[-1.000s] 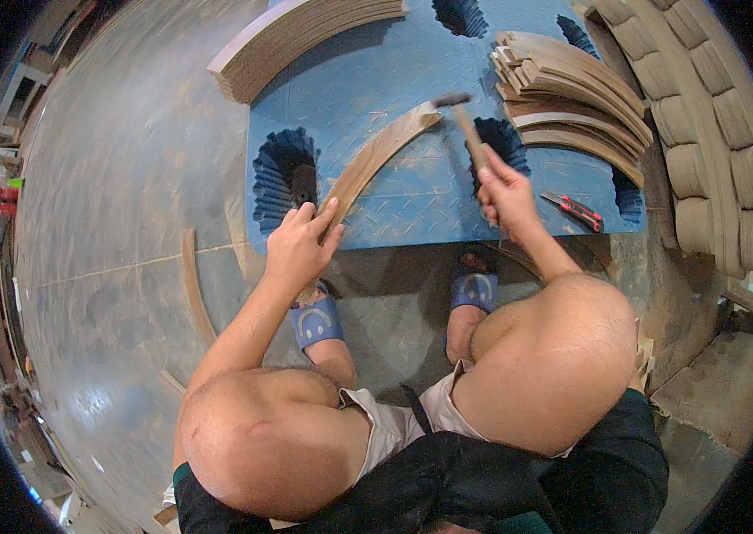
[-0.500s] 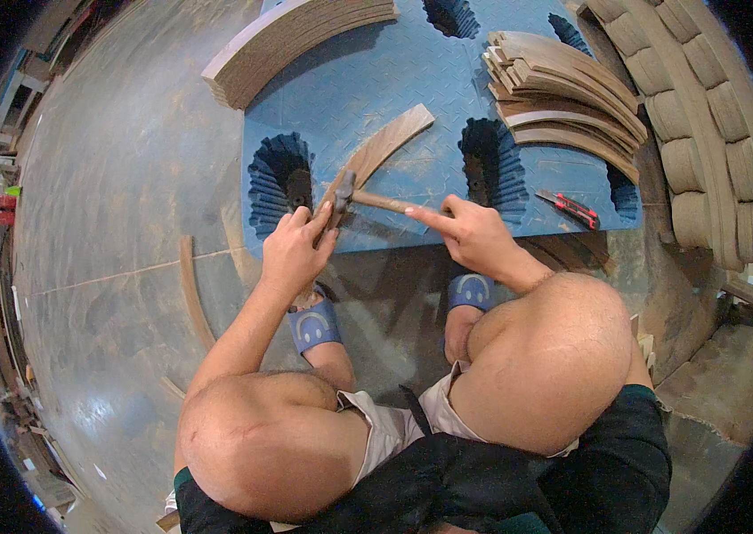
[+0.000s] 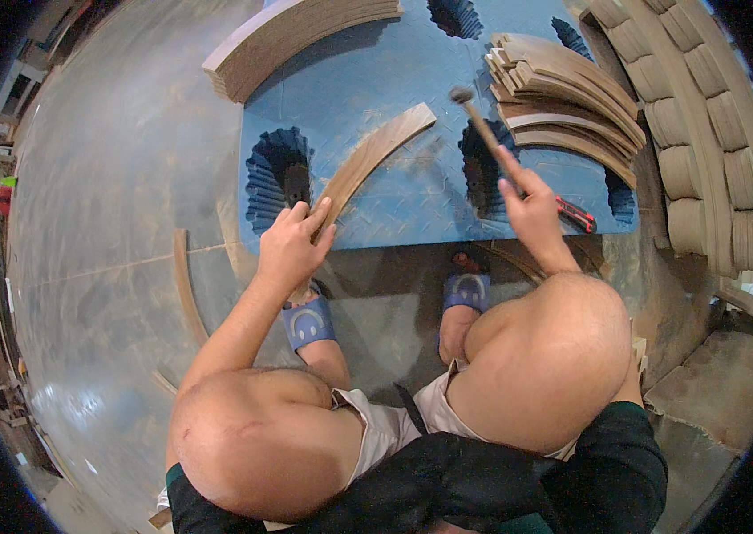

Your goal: The person uses a hammer to tap wooden slats together and picks up curved wooden pieces to stack them on a blue plastic pallet.

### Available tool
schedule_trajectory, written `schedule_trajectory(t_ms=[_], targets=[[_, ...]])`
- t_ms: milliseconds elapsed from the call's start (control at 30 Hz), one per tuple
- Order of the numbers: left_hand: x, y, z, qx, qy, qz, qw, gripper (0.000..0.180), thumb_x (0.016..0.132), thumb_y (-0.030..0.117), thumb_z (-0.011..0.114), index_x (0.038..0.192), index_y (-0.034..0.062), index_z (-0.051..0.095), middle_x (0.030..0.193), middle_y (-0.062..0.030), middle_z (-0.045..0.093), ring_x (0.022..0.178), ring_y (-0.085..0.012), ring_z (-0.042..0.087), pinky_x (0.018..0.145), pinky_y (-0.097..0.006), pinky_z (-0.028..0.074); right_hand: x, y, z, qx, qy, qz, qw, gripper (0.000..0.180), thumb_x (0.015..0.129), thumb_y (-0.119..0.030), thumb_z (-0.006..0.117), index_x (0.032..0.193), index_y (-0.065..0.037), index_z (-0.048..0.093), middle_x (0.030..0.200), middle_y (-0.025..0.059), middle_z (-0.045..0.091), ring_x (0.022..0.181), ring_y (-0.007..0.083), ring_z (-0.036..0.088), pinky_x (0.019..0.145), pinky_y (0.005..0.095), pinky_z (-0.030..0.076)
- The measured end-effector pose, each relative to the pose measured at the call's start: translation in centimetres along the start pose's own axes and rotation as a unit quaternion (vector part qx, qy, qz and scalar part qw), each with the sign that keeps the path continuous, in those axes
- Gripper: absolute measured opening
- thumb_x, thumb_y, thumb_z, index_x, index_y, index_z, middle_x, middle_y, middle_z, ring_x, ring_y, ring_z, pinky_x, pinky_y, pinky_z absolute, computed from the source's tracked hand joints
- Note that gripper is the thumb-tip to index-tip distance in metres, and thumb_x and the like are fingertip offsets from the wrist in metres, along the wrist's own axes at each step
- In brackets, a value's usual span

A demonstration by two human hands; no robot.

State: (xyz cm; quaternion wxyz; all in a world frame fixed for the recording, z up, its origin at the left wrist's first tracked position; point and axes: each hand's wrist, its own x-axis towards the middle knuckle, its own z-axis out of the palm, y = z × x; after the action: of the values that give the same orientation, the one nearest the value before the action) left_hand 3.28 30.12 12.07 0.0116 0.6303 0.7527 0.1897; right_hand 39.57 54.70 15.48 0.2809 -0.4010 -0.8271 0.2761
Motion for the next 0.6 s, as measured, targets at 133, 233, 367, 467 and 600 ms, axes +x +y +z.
schedule_trajectory(t_ms=[133, 233, 367, 467, 600], targets=[[-0.2, -0.1, -0.3, 0.012, -0.006, -0.004, 1.0, 0.049, 0.099, 0.034, 0.083, 0.145, 0.0177, 0.08, 0.103, -0.0063, 0.066, 0.094, -0.0282, 0.07, 0.076, -0.042, 0.061, -1.3, -4.0, 2.9, -0.045, -0.129, -0.073, 0.988, 0.061, 0.106, -0.01, 0.072, 0.162, -0.036, 0.068, 0.099, 0.0139, 0.069, 0.088, 0.0352, 0.073, 0.077, 0.0447, 0.061], [0.1, 0.1, 0.1, 0.006, -0.012, -0.006, 1.0, 0.05, 0.099, 0.034, 0.083, 0.146, 0.0179, 0.08, 0.103, -0.0063, 0.066, 0.094, -0.028, 0.07, 0.076, -0.042, 0.061, -2.1, -5.2, 4.2, -0.111, -0.182, -0.199, 0.956, 0.067, 0.101, -0.006, 0.07, 0.16, -0.038, 0.067, 0.1, 0.0132, 0.064, 0.082, 0.039, 0.072, 0.074, 0.0523, 0.062], [-0.1, -0.2, 0.0, 0.004, -0.009, 0.0, 1.0, 0.049, 0.099, 0.034, 0.083, 0.145, 0.0181, 0.081, 0.102, -0.0061, 0.065, 0.093, -0.0276, 0.07, 0.076, -0.042, 0.061, -2.8, -2.4, 4.9, -0.128, -0.13, -0.084, 0.98, 0.062, 0.104, -0.009, 0.069, 0.159, -0.038, 0.069, 0.101, 0.0148, 0.066, 0.086, 0.04, 0.072, 0.075, 0.0517, 0.062], [0.3, 0.2, 0.5, -0.003, 0.001, 0.001, 1.0, 0.049, 0.098, 0.034, 0.083, 0.144, 0.0184, 0.081, 0.101, -0.0058, 0.065, 0.092, -0.0273, 0.07, 0.075, -0.042, 0.061, -1.2, -0.1, 1.6, -0.091, 0.008, 0.03, 0.995, 0.064, 0.108, -0.009, 0.07, 0.166, -0.035, 0.064, 0.094, 0.0161, 0.068, 0.083, 0.0359, 0.071, 0.077, 0.0481, 0.06], [0.0, -0.3, 0.5, 0.005, 0.008, -0.003, 1.0, 0.048, 0.098, 0.034, 0.084, 0.144, 0.0188, 0.081, 0.1, -0.0054, 0.065, 0.091, -0.0269, 0.07, 0.073, -0.042, 0.061, -0.3, 0.6, 0.6, 0.054, -0.01, 0.067, 0.996, 0.056, 0.113, -0.01, 0.071, 0.167, -0.024, 0.066, 0.09, 0.006, 0.068, 0.074, 0.017, 0.06, 0.07, 0.0336, 0.053]])
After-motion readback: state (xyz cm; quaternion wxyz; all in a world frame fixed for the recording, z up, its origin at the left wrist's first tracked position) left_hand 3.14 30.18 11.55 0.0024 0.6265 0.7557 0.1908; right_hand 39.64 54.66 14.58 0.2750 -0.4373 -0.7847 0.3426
